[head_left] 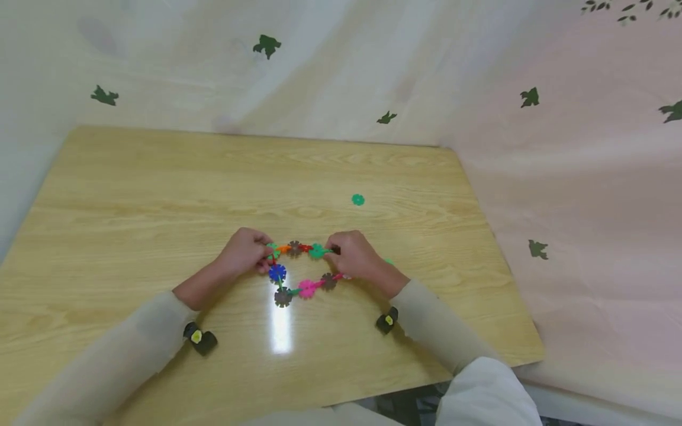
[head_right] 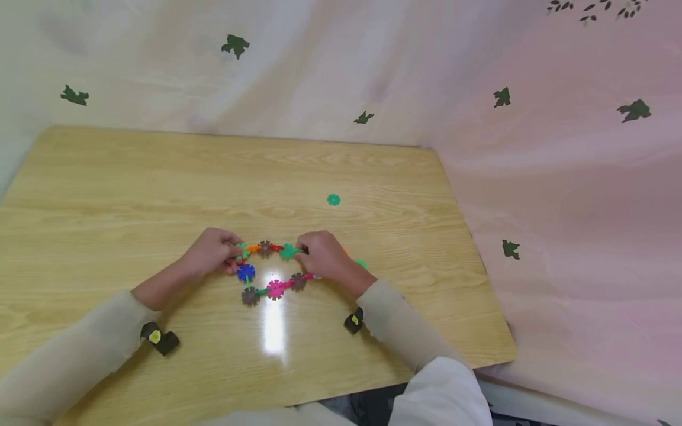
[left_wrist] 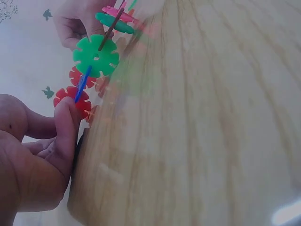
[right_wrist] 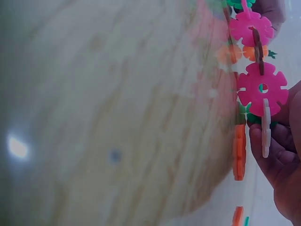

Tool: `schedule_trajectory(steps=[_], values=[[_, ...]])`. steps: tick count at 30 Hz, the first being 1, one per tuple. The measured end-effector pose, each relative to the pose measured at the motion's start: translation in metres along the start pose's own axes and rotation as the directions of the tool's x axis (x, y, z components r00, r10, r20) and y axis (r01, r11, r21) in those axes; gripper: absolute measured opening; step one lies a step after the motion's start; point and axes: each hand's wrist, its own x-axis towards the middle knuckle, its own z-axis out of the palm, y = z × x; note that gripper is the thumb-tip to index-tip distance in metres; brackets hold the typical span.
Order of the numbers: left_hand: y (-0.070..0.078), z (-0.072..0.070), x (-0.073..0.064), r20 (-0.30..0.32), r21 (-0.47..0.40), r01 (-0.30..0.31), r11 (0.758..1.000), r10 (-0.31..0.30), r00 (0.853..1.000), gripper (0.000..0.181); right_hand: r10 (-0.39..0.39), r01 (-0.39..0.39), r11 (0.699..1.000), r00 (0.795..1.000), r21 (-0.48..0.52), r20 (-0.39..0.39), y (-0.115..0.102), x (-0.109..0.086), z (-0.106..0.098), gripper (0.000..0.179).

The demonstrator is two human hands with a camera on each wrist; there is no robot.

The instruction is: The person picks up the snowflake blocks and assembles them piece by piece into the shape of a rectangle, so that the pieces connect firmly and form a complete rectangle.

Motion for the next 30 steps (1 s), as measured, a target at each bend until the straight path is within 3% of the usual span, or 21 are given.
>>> schedule_trajectory(steps=[6, 14, 20, 24, 26, 30], values=[[0.003, 0.001, 0.002, -0.013, 0.033, 0.036, 0.999, -0.036, 0.999, 0.032, -0.058, 0.058, 0.998, 0.998, -0.004, -0.019, 0.002, 0.000, -0.001, 0.004], [0.009, -0.005, 0.006, 0.006, 0.082, 0.019, 0.996, -0.020, 1.000, 0.026, -0.051, 0.052, 0.998, 0.998, 0.029, -0.042, 0.002, 0.005, -0.004, 0.005], [0.010, -0.006, 0.005, 0.050, 0.188, -0.033, 0.982, 0.024, 0.998, 0.022, -0.063, 0.065, 0.997, 0.997, 0.049, -0.053, 0.004, 0.004, -0.004, 0.005], [0.010, -0.009, 0.001, 0.098, 0.305, -0.129, 0.943, 0.104, 0.990, 0.019, -0.089, 0.092, 0.995, 0.994, 0.050, -0.058, 0.007, 0.005, 0.001, 0.005], [0.011, -0.011, -0.002, 0.114, 0.371, -0.172, 0.913, 0.139, 0.984, 0.021, -0.090, 0.092, 0.995, 0.995, 0.049, -0.054, 0.008, 0.005, 0.002, 0.005], [0.015, -0.006, -0.006, 0.114, 0.514, -0.224, 0.828, 0.192, 0.975, 0.030, -0.061, 0.062, 0.998, 0.998, 0.030, -0.021, 0.007, 0.005, 0.000, 0.005]])
